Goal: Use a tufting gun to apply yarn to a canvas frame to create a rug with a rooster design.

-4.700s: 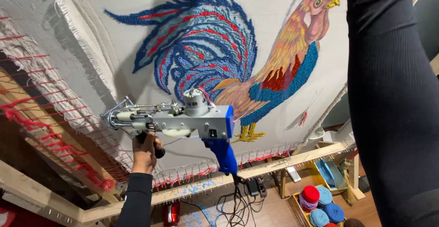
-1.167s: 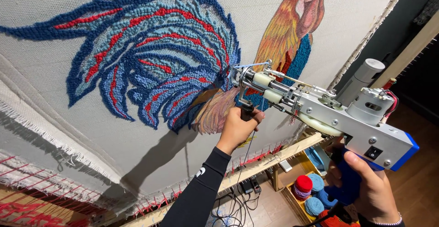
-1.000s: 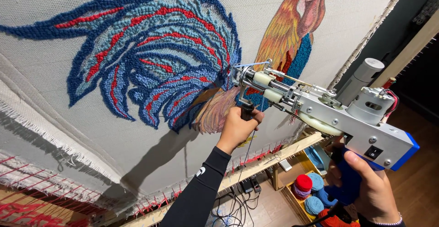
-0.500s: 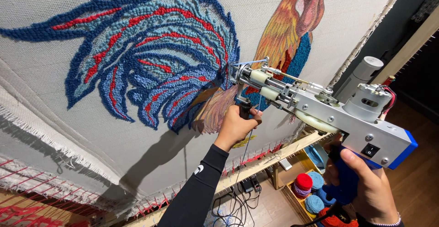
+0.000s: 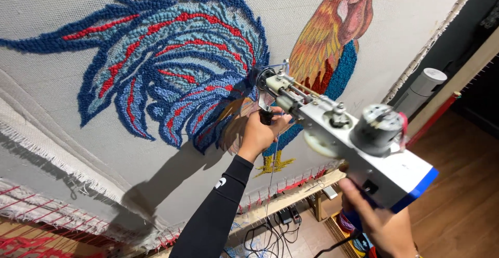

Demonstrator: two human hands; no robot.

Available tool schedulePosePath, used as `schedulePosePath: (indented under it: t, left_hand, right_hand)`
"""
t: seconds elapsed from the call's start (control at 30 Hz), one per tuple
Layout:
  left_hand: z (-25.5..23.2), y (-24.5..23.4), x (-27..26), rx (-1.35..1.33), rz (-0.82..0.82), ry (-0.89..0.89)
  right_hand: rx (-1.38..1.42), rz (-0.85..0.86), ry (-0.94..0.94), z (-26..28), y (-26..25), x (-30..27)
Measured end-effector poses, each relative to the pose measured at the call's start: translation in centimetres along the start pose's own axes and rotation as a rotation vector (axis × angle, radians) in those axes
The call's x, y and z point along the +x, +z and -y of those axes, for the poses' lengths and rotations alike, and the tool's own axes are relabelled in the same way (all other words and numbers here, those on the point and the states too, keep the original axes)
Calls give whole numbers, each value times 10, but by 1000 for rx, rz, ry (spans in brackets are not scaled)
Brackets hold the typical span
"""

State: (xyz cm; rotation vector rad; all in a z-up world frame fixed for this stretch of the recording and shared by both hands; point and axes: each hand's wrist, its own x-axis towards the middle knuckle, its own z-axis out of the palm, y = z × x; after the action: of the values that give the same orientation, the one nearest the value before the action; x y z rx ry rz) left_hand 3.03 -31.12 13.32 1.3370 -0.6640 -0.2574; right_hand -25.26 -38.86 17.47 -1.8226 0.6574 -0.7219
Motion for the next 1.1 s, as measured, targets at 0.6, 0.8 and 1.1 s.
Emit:
schedulePosePath:
  t: [0.6, 0.8, 1.1]
  left_hand:
    - [-28, -47, 5, 586, -43, -2]
    - [-18, -50, 12, 573, -59, 57]
    - [-21, -47, 20, 605, -59, 116]
  right_hand:
    - [840, 107, 350, -38, 50, -2]
    - [807, 126, 322, -43, 48, 2]
    - [848, 144, 355, -36, 48, 6]
